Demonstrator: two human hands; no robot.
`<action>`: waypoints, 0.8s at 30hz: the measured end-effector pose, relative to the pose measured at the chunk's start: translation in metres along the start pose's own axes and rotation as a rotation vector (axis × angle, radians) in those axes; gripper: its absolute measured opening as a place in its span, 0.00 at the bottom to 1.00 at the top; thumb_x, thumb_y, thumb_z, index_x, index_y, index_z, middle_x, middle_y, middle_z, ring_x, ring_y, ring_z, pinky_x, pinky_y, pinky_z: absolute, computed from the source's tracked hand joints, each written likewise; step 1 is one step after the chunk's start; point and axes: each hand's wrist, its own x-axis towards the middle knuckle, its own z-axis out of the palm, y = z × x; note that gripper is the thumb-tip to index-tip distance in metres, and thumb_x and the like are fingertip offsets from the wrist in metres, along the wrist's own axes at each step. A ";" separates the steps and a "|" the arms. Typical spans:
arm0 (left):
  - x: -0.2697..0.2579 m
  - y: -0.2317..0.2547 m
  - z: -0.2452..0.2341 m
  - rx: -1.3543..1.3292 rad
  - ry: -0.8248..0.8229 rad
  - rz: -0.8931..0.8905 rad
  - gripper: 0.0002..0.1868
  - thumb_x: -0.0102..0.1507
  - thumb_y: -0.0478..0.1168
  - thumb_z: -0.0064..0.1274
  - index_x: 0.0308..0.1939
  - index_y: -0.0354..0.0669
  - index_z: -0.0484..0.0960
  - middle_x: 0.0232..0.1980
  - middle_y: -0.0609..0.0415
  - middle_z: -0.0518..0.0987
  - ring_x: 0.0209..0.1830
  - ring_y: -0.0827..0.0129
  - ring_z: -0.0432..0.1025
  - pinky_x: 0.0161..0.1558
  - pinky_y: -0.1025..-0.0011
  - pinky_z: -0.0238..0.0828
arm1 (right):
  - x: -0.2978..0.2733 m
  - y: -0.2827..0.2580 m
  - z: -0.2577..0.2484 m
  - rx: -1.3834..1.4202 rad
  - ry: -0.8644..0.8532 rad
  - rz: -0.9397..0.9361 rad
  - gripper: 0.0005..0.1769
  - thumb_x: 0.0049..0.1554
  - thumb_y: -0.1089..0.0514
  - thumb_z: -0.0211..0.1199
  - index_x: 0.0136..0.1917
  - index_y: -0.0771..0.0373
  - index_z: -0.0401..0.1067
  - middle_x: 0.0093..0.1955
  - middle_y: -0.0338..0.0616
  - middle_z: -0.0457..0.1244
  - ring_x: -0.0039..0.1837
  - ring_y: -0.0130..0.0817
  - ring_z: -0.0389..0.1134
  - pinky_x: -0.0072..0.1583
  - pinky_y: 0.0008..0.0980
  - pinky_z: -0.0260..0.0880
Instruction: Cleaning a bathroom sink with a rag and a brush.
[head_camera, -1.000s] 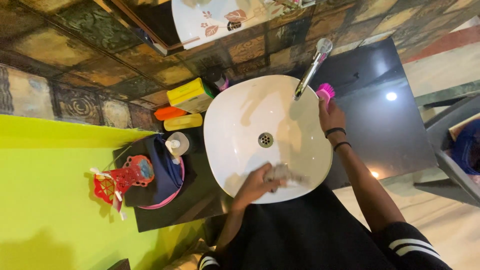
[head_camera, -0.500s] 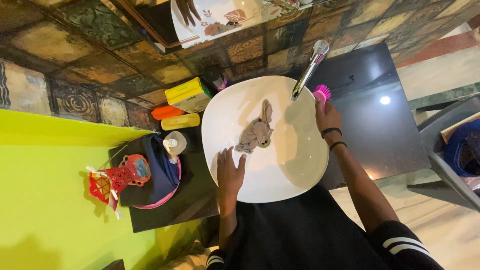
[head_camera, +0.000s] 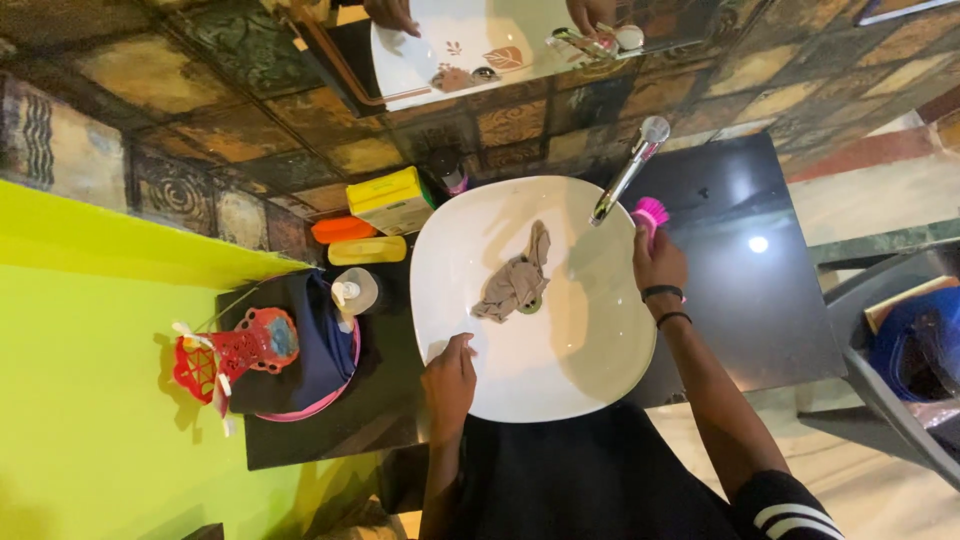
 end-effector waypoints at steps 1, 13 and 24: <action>-0.002 -0.001 0.002 0.081 0.085 0.102 0.16 0.65 0.33 0.50 0.55 0.48 0.83 0.42 0.53 0.87 0.37 0.62 0.81 0.39 0.67 0.76 | -0.006 0.003 0.000 -0.032 0.110 -0.072 0.27 0.69 0.37 0.47 0.49 0.63 0.70 0.43 0.58 0.66 0.46 0.58 0.69 0.47 0.51 0.67; -0.018 0.038 0.053 -0.684 -0.375 0.147 0.33 0.61 0.36 0.61 0.69 0.42 0.67 0.66 0.52 0.71 0.63 0.64 0.69 0.64 0.61 0.67 | -0.164 -0.062 -0.030 0.634 -0.098 -0.502 0.12 0.70 0.58 0.49 0.61 0.63 0.70 0.58 0.50 0.66 0.57 0.39 0.68 0.57 0.37 0.71; -0.019 -0.007 0.042 -0.911 0.038 -0.352 0.19 0.75 0.47 0.44 0.55 0.36 0.83 0.25 0.59 0.67 0.21 0.74 0.62 0.26 0.73 0.67 | -0.096 -0.063 0.042 0.124 -0.593 -0.428 0.30 0.61 0.43 0.60 0.69 0.62 0.66 0.68 0.55 0.63 0.67 0.48 0.65 0.64 0.43 0.71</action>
